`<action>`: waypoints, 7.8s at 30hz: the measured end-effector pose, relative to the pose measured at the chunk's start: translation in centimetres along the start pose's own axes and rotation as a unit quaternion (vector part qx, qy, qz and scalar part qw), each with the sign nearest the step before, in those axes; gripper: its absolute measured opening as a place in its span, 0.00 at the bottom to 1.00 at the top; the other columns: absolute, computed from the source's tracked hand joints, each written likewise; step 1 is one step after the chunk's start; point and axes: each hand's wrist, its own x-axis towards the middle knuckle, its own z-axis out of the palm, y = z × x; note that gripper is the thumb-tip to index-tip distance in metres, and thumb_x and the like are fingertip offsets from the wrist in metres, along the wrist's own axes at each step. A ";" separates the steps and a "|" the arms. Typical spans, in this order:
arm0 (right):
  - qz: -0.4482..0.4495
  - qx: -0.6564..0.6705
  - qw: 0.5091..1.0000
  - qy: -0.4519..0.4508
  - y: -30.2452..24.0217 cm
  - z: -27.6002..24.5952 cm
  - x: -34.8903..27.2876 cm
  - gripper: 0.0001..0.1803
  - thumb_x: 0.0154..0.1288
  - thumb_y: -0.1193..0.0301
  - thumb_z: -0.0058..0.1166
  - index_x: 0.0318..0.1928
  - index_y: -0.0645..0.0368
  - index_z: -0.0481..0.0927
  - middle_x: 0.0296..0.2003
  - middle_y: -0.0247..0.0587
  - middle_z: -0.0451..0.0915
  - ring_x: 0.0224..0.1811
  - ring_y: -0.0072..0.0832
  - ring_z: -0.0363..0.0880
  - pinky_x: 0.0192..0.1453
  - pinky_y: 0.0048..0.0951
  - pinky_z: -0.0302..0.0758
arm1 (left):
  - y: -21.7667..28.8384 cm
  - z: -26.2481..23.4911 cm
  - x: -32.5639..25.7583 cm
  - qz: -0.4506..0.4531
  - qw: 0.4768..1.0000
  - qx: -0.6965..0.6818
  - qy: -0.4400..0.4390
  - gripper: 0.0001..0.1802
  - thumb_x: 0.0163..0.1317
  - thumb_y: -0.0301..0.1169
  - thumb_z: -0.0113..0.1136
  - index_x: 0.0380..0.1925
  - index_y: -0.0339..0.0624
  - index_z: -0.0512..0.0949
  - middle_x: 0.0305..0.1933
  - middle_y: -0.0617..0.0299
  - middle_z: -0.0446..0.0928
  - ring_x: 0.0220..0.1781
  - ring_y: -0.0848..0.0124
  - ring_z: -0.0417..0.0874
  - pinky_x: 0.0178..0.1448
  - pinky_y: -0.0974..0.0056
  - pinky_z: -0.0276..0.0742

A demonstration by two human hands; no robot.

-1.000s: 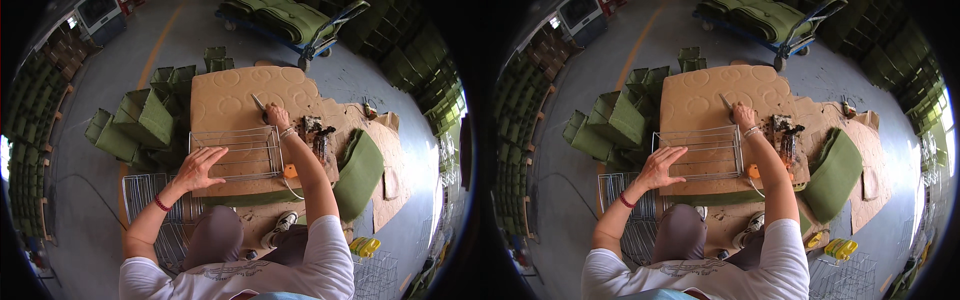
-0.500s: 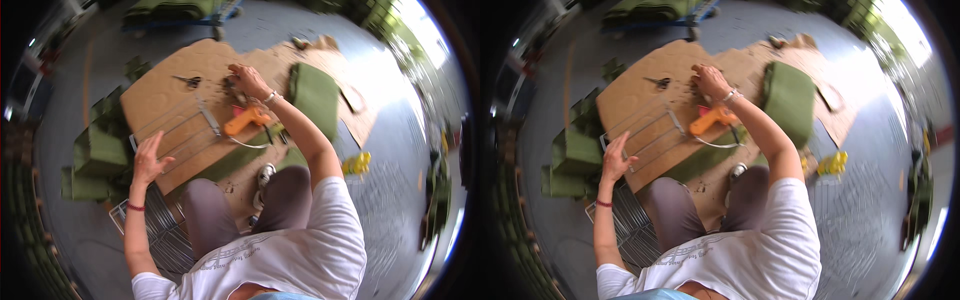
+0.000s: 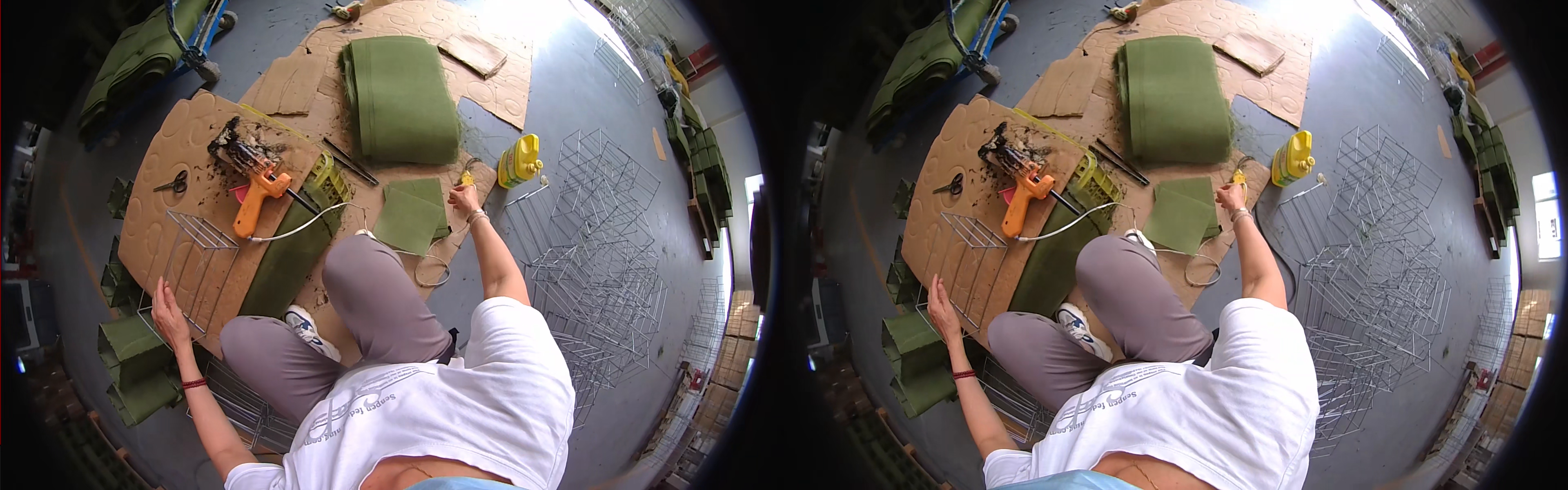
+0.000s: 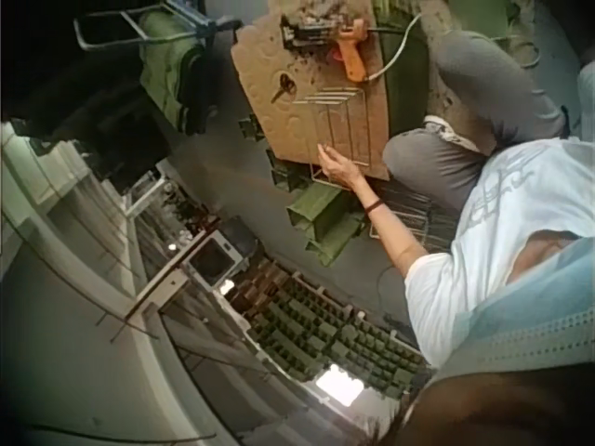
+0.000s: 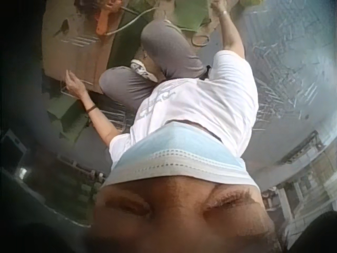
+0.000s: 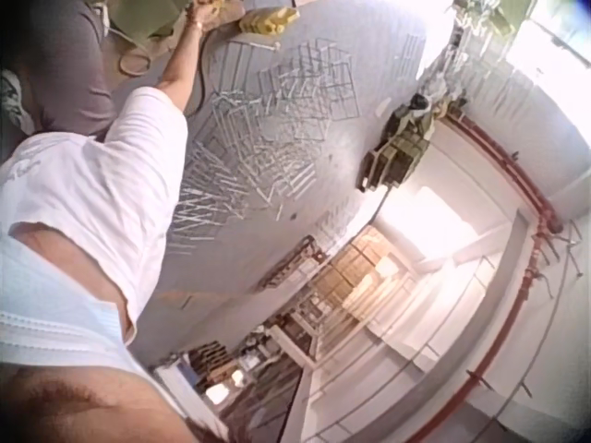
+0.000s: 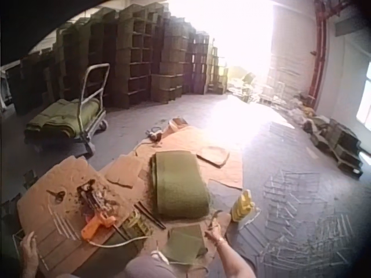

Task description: The person is assembling green cloth-covered boxes using a hot glue gun.

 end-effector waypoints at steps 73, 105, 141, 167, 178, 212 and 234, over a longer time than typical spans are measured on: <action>0.096 -0.134 0.943 0.288 -4.4 -2.3 14.1 0.07 0.47 0.67 0.62 0.29 0.51 0.85 0.34 0.42 0.85 0.39 0.37 0.84 0.46 0.36 0.79 | 1.3 -0.5 -0.2 -0.020 0.997 0.073 -0.001 0.18 0.70 0.34 0.49 0.54 0.34 0.73 0.46 0.50 0.78 0.49 0.57 0.78 0.55 0.58 0.70; -0.120 -0.263 0.957 0.031 -18.9 -10.0 17.7 0.12 0.50 0.63 0.59 0.34 0.52 0.88 0.37 0.48 0.85 0.45 0.41 0.83 0.54 0.37 0.77 | 2.3 1.3 0.3 0.004 0.999 0.054 -0.001 0.17 0.66 0.34 0.54 0.52 0.38 0.75 0.41 0.56 0.79 0.46 0.60 0.79 0.53 0.58 0.70; -0.353 0.214 0.902 -0.130 -9.9 -1.2 -9.6 0.08 0.70 0.78 0.48 0.47 0.66 0.77 0.45 0.35 0.80 0.46 0.20 0.76 0.51 0.22 0.72 | 39.0 26.6 -1.9 0.401 0.849 -0.002 -0.344 0.14 0.52 0.27 0.60 0.42 0.44 0.80 0.47 0.54 0.82 0.47 0.57 0.84 0.48 0.56 0.81; -0.159 -0.544 0.817 -0.108 2.0 -0.4 -10.2 0.15 0.57 0.58 0.56 0.39 0.53 0.84 0.41 0.51 0.83 0.44 0.48 0.82 0.46 0.47 0.78 | 23.6 0.2 25.3 -0.160 0.546 -0.796 0.207 0.10 0.69 0.29 0.51 0.44 0.34 0.70 0.41 0.48 0.79 0.35 0.55 0.86 0.39 0.57 0.85; -0.329 0.317 0.830 -0.319 -49.7 14.2 -17.2 0.38 0.70 0.47 0.45 0.71 0.56 0.56 0.66 0.53 0.63 0.64 0.42 0.69 0.55 0.39 0.77 | 12.5 -13.0 17.5 -0.087 0.473 -0.874 0.071 0.19 0.73 0.31 0.44 0.53 0.23 0.64 0.57 0.36 0.71 0.61 0.48 0.74 0.67 0.52 0.74; -0.624 -0.265 0.720 -0.149 -50.8 29.9 -25.1 0.36 0.57 0.48 0.60 0.60 0.57 0.69 0.45 0.46 0.82 0.52 0.43 0.78 0.66 0.50 0.60 | -21.3 -5.6 -1.8 -0.446 0.578 -0.681 -0.062 0.37 0.55 0.56 0.65 0.53 0.36 0.72 0.51 0.51 0.77 0.52 0.59 0.79 0.56 0.53 0.75; -0.458 -0.008 0.784 -0.419 -58.9 37.7 -28.8 0.20 0.62 0.71 0.59 0.55 0.60 0.78 0.41 0.39 0.82 0.43 0.24 0.80 0.42 0.24 0.77 | -8.1 -21.0 19.5 -0.044 0.709 -0.698 0.095 0.19 0.63 0.31 0.57 0.54 0.43 0.74 0.50 0.53 0.79 0.50 0.62 0.81 0.53 0.59 0.77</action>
